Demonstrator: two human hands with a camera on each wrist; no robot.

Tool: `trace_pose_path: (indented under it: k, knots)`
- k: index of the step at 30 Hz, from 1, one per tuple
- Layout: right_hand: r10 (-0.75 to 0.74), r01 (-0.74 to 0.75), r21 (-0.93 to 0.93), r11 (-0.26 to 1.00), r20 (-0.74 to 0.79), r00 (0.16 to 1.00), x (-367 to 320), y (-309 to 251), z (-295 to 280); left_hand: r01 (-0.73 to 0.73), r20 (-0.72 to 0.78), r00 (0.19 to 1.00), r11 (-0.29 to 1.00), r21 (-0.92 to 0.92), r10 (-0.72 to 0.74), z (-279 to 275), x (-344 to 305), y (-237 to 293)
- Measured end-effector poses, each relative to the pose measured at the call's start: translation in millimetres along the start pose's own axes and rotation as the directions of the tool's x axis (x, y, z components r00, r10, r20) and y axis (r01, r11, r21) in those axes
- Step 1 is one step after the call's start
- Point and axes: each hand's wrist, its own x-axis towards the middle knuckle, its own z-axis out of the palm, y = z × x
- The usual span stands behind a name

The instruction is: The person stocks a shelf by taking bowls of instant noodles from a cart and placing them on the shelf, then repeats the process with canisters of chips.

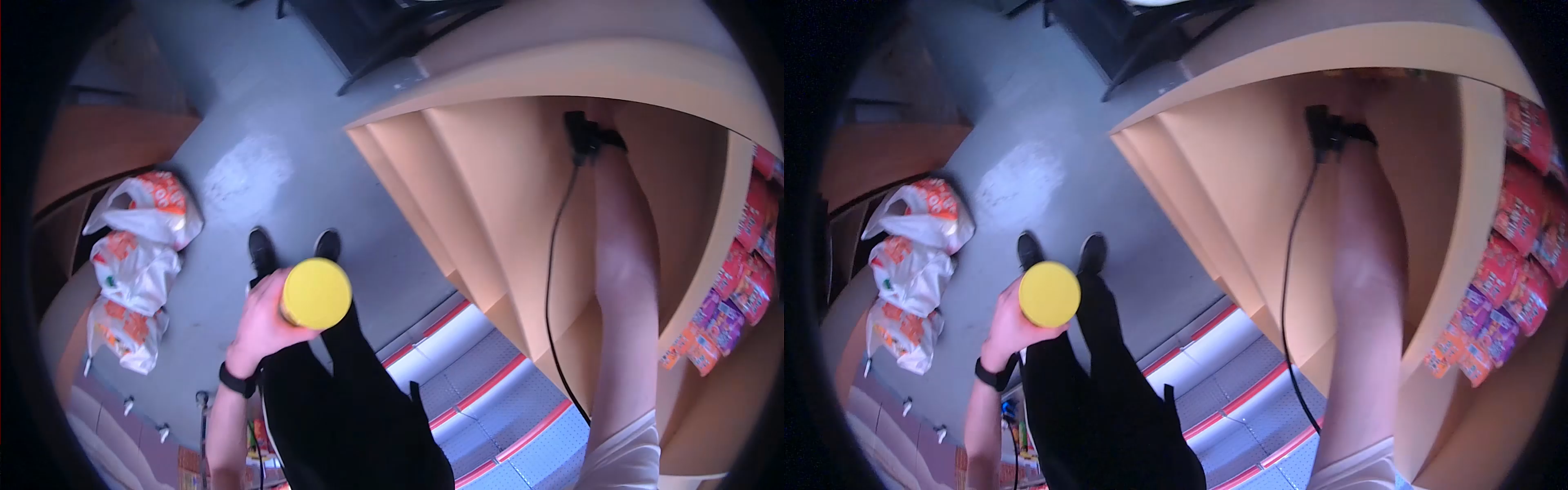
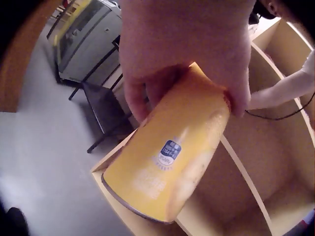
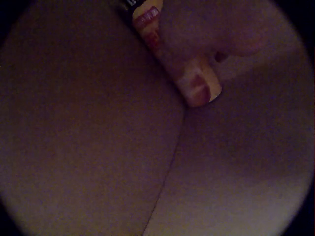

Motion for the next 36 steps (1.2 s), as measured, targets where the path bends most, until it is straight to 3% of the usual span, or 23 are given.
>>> trace_pose_path:
  k: [3, 5, 7, 9, 11, 13, 14, 16, 17, 18, 19, 21, 22, 24, 25, 27, 31, 32, 33, 36]
  knots:
    - [0.081, -0.077, -0.069, 0.995, 0.055, 0.995, -32, -20, -8, 0.046, 0.007, 0.999, 0.989, -0.140, -0.046, -4, 2, 4]
    - [0.120, -0.110, -0.126, 0.986, 0.076, 0.990, 112, -1, 140, 0.020, -0.025, 0.999, 0.980, -0.196, -0.025, -6, 3, 7]
    - [0.148, -0.131, -0.199, 0.971, 0.075, 0.986, 100, -8, 142, 0.033, -0.021, 0.999, 0.976, -0.217, -0.038, -8, 5, 10]
    - [-0.112, 0.112, 0.106, 0.988, -0.006, 0.994, 56, -9, 128, 0.038, -0.014, 0.999, 0.970, -0.240, -0.043, -12, 6, 13]
    - [-0.196, 0.194, 0.222, 0.956, -0.014, 0.981, 5, -25, 116, 0.014, 0.008, 1.000, 0.969, -0.248, -0.012, -16, 10, 15]
    - [-0.131, 0.119, 0.242, 0.963, 0.037, 0.991, -53, -46, 109, 0.021, 0.038, 0.999, 0.968, -0.252, -0.012, -21, 11, 19]
    - [-0.125, 0.079, 0.243, 0.967, 0.177, 0.976, -82, -55, 106, 0.004, 0.044, 0.999, 0.965, -0.263, 0.008, -22, 13, 20]
    - [-0.123, 0.054, 0.164, 0.985, 0.449, 0.885, -140, -52, 101, -0.019, 0.055, 0.998, 0.960, -0.280, 0.036, -23, 16, 23]
    - [-0.023, -0.115, 0.189, 0.975, 0.606, 0.795, -166, -67, 103, -0.070, 0.041, 0.996, 0.975, -0.213, 0.081, -24, 18, 25]
    - [-0.036, -0.162, 0.187, 0.969, 0.753, 0.657, -188, -66, 108, -0.122, 0.028, 0.991, 0.982, -0.144, 0.127, -25, 21, 27]
    - [-0.110, -0.121, 0.212, 0.970, 0.821, 0.560, -204, -77, 113, -0.129, 0.030, 0.990, 0.980, -0.150, 0.135, -24, 22, 31]
    - [-0.117, -0.244, 0.255, 0.936, 0.876, 0.468, -240, -82, 122, -0.135, 0.045, 0.989, 0.978, -0.157, 0.143, -23, 24, 39]
    - [-0.112, -0.237, 0.249, 0.939, 0.873, 0.474, -246, -91, 127, -0.152, 0.051, 0.986, 0.976, -0.153, 0.161, -21, 24, 40]
    - [-0.066, -0.387, 0.240, 0.890, 0.909, 0.412, -253, -108, 132, -0.155, 0.086, 0.982, 0.979, -0.133, 0.167, -19, 26, 44]
    - [-0.055, -0.378, 0.229, 0.897, 0.907, 0.418, -258, -106, 136, -0.150, 0.116, 0.980, 0.983, -0.107, 0.162, -17, 26, 47]
    - [-0.005, -0.498, 0.229, 0.837, 0.912, 0.411, -264, -100, 142, -0.174, 0.071, 0.980, 0.974, -0.147, 0.185, -9, 27, 54]
    - [0.055, -0.487, 0.201, 0.850, 0.885, 0.463, -248, -105, 126, -0.226, 0.118, 0.962, 0.961, -0.161, 0.246, -6, 32, 62]
    - [0.030, -0.441, 0.250, 0.862, 0.844, 0.535, -241, -108, 120, -0.261, 0.107, 0.952, 0.945, -0.195, 0.285, -4, 33, 62]
    - [0.041, -0.434, 0.236, 0.869, 0.841, 0.540, -230, -110, 113, -0.294, 0.095, 0.942, 0.928, -0.229, 0.322, -2, 34, 62]
    - [0.169, -0.491, 0.289, 0.822, 0.700, 0.694, -191, -113, 91, -0.241, 0.093, 0.959, 0.943, -0.230, 0.268, -5, 33, 49]
